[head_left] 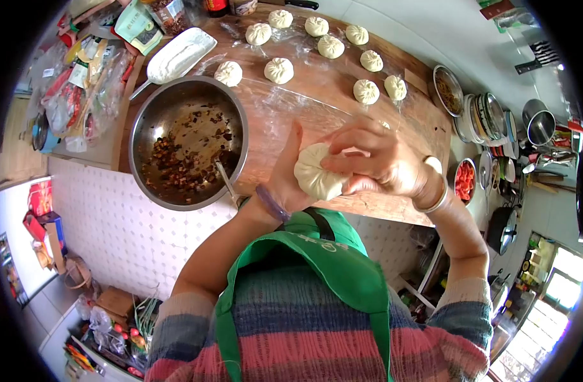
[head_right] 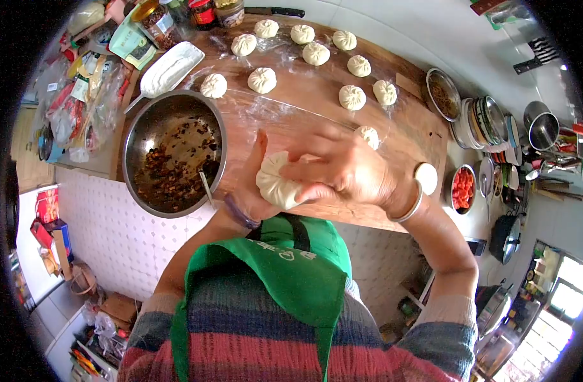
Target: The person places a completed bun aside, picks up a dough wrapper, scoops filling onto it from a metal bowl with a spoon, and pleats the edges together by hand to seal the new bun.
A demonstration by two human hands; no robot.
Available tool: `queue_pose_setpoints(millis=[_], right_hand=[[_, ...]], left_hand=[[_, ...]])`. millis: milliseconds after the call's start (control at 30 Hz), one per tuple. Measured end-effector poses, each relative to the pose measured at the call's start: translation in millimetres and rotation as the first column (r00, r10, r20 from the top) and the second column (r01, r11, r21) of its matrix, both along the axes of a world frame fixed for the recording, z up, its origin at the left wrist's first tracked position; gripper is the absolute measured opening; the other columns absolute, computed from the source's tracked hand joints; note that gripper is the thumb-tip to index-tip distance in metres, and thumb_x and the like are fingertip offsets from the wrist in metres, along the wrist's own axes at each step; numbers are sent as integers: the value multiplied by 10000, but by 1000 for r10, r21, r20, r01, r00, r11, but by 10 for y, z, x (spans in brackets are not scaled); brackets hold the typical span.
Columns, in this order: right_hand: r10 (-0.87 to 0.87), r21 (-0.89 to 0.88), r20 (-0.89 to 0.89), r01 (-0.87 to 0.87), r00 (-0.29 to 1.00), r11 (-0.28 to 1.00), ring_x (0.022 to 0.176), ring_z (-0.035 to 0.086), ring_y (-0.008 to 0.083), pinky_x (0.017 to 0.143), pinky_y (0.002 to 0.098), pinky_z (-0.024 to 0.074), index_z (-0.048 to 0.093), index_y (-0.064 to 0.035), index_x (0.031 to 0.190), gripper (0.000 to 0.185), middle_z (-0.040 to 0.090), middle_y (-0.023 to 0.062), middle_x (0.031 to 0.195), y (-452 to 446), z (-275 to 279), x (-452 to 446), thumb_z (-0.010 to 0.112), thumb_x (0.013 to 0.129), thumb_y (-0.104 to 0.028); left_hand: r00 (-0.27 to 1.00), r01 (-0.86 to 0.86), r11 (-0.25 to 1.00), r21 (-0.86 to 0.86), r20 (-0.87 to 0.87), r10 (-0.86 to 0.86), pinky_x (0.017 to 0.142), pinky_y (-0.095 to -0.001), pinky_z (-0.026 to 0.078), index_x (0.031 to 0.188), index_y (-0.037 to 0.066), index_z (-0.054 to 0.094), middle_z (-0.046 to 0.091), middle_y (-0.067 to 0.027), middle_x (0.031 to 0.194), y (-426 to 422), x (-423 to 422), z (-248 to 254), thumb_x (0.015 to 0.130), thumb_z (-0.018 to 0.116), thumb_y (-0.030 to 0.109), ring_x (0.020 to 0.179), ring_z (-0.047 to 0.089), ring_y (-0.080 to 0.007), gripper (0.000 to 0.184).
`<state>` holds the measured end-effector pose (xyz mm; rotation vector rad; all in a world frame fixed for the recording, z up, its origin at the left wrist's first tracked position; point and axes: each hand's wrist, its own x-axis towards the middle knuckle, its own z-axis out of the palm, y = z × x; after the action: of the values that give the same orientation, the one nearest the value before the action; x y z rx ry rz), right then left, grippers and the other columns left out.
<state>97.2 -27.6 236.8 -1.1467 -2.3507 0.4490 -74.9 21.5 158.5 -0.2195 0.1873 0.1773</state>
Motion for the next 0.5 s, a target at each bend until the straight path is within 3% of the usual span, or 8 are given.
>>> queue_pose_setpoints(millis=[33,133,167,267,300,333,467,500], right_hand=[[1,-28,38,0,999,1000,1017,608,279,806,397,543,681,-83,1035,450,626,90,1072,-48,-66,52,691,727,-412],[-100,-205,-30,92,995,974,1072,568,325,875,422,508,630,-35,1145,649,570,125,1166,-180,-428,105,667,702,-508],[-132,-257,37,137,991,957,1089,562,344,894,423,509,574,-43,1207,679,516,137,1251,-225,-542,131,731,683,-445],[-293,-312,-195,224,936,923,1098,562,346,905,412,512,562,-46,1194,613,521,148,1245,-217,-1025,187,798,685,-295],[-340,-309,-204,269,918,912,1104,572,303,898,383,522,542,-48,1193,566,527,149,1237,-171,-1179,208,806,706,-163],[-407,-361,-261,302,875,882,1087,580,294,877,378,529,556,-57,1182,563,542,141,1220,-88,-1306,231,813,693,-165],[-624,-557,-453,344,637,756,1030,600,262,798,356,539,585,-66,1144,521,591,129,1138,375,-1780,253,814,681,-133],[-621,-488,-391,419,680,766,1004,602,280,768,369,536,587,-63,1121,493,578,122,1138,514,-1741,233,803,680,-102]], left_hand=[[1000,-13,1000,17,20,13,961,-524,462,1370,102,375,512,-156,1248,-37,0,-152,867,200,748,1126,550,-329,837],[993,-101,994,36,-59,102,974,-536,442,1375,104,365,511,-150,1248,-122,91,-401,870,239,742,1143,537,-327,823],[986,-135,991,24,-94,136,980,-544,427,1370,111,387,514,-152,1257,-118,136,-469,873,260,735,1165,523,-326,808],[960,-231,973,7,-160,229,987,-557,400,1345,126,446,527,-146,1267,-100,270,-786,879,308,718,1197,502,-322,766],[952,-264,964,14,-153,263,983,-553,403,1329,128,463,535,-135,1260,-68,307,-1001,879,312,717,1187,509,-320,756],[943,-299,954,23,-146,299,979,-548,406,1313,130,479,542,-124,1254,18,367,-1076,880,316,715,1177,515,-318,746],[677,-476,818,322,-460,575,983,-466,416,1301,133,445,558,-101,1224,459,584,-1089,924,276,661,1112,541,-277,671],[655,-512,729,455,-342,673,1051,-414,340,1370,113,370,515,-113,1271,544,576,-1223,952,273,612,1174,482,-244,658]])
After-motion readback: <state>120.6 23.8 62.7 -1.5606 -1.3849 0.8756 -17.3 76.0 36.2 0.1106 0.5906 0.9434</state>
